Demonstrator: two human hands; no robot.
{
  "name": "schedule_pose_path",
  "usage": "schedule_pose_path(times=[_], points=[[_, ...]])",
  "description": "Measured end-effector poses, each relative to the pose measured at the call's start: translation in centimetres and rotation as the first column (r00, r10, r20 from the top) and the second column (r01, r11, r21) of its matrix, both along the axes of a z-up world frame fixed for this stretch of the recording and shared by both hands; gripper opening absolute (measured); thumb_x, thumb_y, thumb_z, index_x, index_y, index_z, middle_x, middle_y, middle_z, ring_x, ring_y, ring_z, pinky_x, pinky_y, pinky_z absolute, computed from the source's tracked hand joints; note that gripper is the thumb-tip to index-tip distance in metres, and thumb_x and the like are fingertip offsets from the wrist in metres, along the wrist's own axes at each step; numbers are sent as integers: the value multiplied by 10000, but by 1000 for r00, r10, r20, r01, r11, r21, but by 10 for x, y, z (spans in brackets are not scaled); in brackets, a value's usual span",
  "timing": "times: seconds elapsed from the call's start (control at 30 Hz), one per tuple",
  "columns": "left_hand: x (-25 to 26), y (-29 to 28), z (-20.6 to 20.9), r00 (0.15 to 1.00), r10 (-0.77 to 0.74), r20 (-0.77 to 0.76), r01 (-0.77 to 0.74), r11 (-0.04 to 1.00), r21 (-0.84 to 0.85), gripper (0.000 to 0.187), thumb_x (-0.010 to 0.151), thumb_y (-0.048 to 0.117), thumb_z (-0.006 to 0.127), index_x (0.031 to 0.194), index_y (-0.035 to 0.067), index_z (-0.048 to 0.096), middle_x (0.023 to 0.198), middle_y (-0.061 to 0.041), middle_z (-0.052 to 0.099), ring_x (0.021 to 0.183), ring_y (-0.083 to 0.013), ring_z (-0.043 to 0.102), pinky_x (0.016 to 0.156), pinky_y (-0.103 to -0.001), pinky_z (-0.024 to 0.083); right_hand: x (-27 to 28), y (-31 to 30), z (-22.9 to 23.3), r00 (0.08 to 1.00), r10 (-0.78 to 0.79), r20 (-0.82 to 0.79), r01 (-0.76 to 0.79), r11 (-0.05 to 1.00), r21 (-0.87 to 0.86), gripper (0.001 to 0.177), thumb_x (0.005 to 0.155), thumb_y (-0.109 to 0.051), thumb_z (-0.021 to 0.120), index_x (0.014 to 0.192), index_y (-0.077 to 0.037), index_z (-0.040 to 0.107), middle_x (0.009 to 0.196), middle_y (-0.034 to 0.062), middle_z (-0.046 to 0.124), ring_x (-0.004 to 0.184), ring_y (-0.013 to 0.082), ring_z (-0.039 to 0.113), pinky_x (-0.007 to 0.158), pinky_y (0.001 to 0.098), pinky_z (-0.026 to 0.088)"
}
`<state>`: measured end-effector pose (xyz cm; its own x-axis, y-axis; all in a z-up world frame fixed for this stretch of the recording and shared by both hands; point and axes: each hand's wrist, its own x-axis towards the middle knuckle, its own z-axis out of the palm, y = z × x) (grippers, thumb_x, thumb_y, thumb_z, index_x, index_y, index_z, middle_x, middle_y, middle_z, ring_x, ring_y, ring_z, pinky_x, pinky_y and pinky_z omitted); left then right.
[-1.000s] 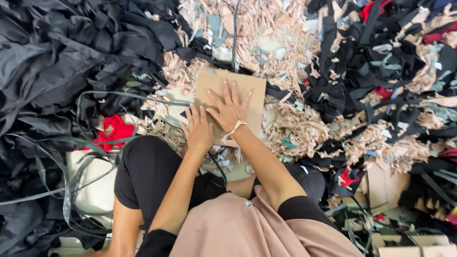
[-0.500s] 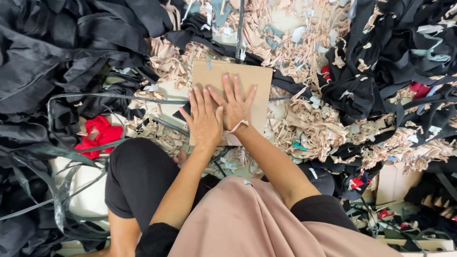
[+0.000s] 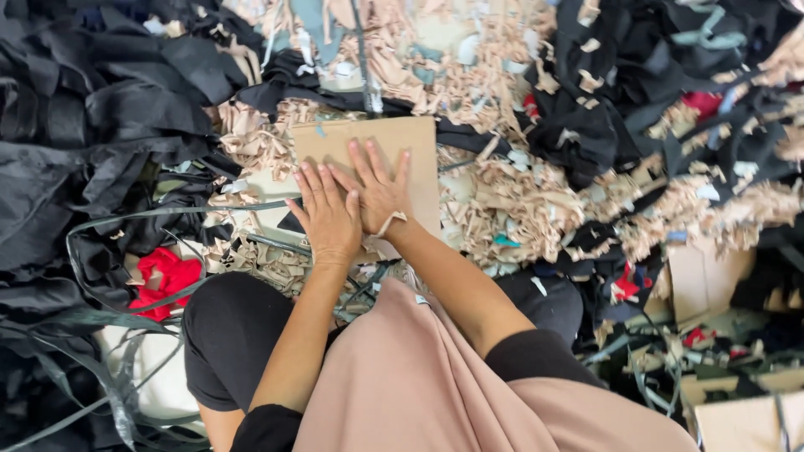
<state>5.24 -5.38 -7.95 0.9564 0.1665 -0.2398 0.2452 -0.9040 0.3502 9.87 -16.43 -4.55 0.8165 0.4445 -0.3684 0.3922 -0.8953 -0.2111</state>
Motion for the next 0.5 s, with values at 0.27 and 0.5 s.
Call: schedule_pose_path(times=[0.27, 0.5], points=[[-14, -6, 22, 981, -101, -167, 105, 994, 14, 768, 1044, 649, 220, 1646, 189, 99, 1704, -155, -49, 1569, -348, -75, 1228, -649, 70, -1, -28, 54, 985, -41, -167, 37, 999, -26, 863, 918, -414, 542, 1639, -429, 69, 1730, 32, -125, 1593, 305, -92, 1147, 806, 73], [-6, 10, -12, 925, -226, -306, 272, 955, 116, 854, 961, 411, 515, 1657, 223, 58, 1685, -238, -35, 1562, -416, -12, 1167, -654, 249, -12, -26, 60, 943, -97, -319, 65, 992, -110, 870, 972, -268, 641, 1612, -486, 94, 1710, 45, -202, 1581, 349, -125, 1012, 887, 231]])
